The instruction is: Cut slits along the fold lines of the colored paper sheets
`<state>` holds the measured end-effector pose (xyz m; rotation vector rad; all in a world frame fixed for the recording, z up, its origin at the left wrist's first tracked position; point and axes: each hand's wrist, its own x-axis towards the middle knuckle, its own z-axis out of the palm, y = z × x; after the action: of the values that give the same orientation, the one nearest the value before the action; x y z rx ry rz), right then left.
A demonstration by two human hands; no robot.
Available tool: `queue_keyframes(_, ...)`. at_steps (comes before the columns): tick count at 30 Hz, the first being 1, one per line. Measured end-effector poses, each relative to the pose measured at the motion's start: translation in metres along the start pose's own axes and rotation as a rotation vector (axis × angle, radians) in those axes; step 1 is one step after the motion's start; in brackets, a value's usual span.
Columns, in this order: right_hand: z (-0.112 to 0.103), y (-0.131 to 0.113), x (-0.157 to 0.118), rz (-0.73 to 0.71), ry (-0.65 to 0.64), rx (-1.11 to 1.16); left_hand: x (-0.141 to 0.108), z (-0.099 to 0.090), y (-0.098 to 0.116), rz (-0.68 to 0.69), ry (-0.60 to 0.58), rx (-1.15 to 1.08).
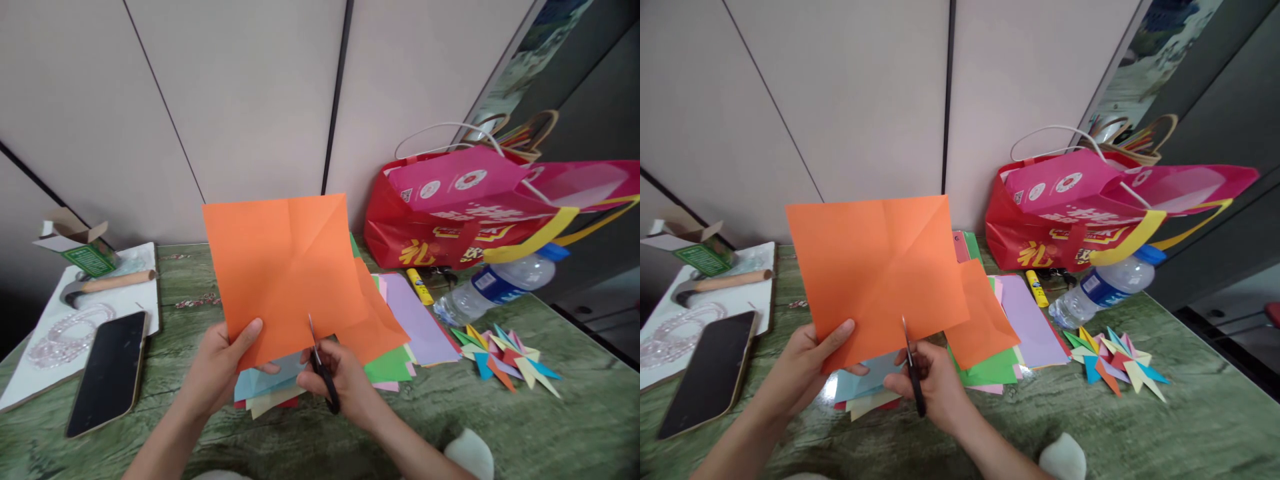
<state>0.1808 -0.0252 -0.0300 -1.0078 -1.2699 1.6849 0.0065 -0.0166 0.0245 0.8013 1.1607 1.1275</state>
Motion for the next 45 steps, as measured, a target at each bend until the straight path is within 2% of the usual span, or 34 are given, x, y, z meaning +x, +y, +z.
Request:
queue_keyframes(17,0.000,0.007,0.003,0.102,0.028,0.072,0.000,0.002,0.001,-0.004,0.012,0.014)
queue_keyframes(20,-0.001,0.002,0.002,0.069,0.033,0.040,0.000,0.004,0.001,-0.007,0.009,0.025)
queue_keyframes(23,-0.002,-0.004,0.002,0.017,0.009,0.031,0.000,0.003,-0.001,-0.015,-0.042,0.061)
queue_keyframes(29,-0.001,-0.007,0.004,0.018,0.000,0.101,0.001,0.000,-0.005,-0.023,-0.111,0.130)
queue_keyframes(34,-0.001,-0.004,0.004,0.034,0.058,0.101,0.001,0.001,-0.006,-0.024,-0.127,0.119)
queue_keyframes(45,-0.002,-0.002,0.004,0.012,0.065,0.061,0.001,0.001,-0.006,-0.020,-0.136,0.101)
